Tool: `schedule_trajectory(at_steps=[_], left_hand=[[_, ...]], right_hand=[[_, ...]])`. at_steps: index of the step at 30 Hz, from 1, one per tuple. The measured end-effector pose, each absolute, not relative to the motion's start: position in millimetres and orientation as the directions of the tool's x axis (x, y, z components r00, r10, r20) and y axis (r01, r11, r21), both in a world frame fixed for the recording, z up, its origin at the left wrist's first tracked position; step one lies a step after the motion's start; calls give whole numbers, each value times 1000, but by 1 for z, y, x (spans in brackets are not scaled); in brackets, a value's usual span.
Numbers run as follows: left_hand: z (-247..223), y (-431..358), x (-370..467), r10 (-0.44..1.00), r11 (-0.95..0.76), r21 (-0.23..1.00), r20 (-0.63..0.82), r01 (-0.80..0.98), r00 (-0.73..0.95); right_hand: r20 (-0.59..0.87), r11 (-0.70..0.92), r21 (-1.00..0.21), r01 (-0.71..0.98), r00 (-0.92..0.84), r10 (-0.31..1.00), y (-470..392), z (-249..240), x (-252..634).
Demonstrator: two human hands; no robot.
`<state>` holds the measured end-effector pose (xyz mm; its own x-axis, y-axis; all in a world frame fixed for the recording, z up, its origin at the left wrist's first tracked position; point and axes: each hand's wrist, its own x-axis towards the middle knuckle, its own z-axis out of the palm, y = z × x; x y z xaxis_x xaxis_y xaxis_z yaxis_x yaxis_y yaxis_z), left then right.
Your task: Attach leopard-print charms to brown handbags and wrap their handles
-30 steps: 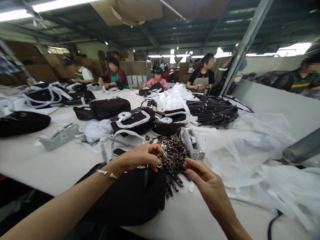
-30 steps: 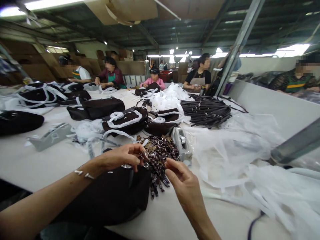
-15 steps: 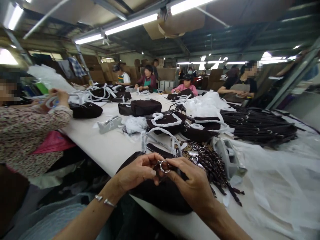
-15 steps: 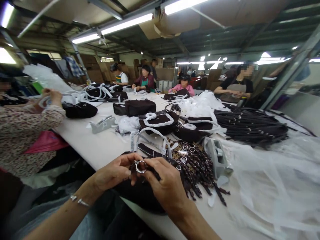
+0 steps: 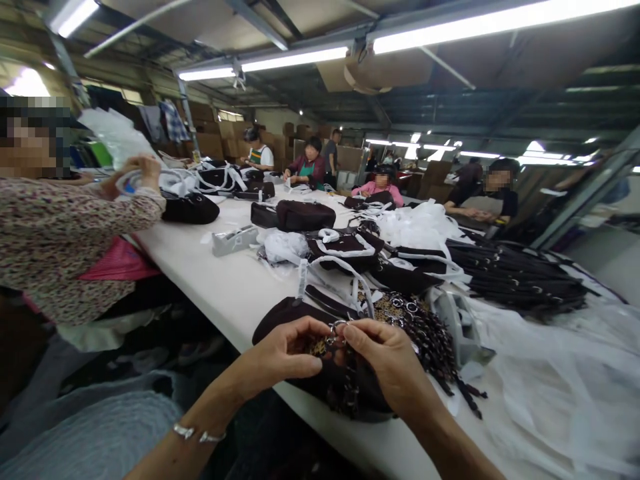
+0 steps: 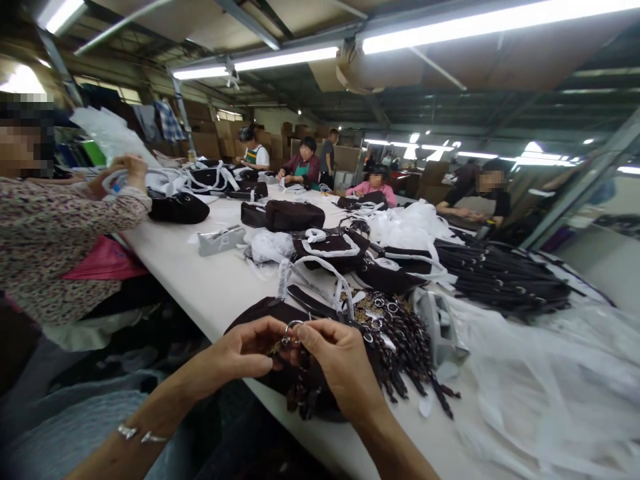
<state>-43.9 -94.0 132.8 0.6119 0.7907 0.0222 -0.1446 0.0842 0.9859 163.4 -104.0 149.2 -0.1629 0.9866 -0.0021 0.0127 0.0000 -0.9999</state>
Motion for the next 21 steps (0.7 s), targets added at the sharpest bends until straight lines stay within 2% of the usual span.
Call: schedule_trajectory(at_steps=[4, 7, 11, 15, 21], left_hand=[[137, -103, -48, 755, -16, 994, 82, -107, 651], [140, -108, -50, 774, -71, 995, 96, -65, 626], [146, -108, -51, 853, -140, 990, 119, 4, 509], [150, -104, -51, 915, -218, 965, 149, 148, 376], [152, -98, -45, 926, -301, 898, 194, 322, 325]], right_hand=[[-82, -118, -970, -213, -173, 981, -106, 143, 157], [-114, -170, -944, -282, -206, 972, -108, 142, 153], [-121, -192, -933, -305, -236, 964, -110, 143, 149], [-144, -214, -927, -308, -236, 961, -110, 141, 148], [-191, -256, -932, -259, -252, 949, -110, 137, 147]])
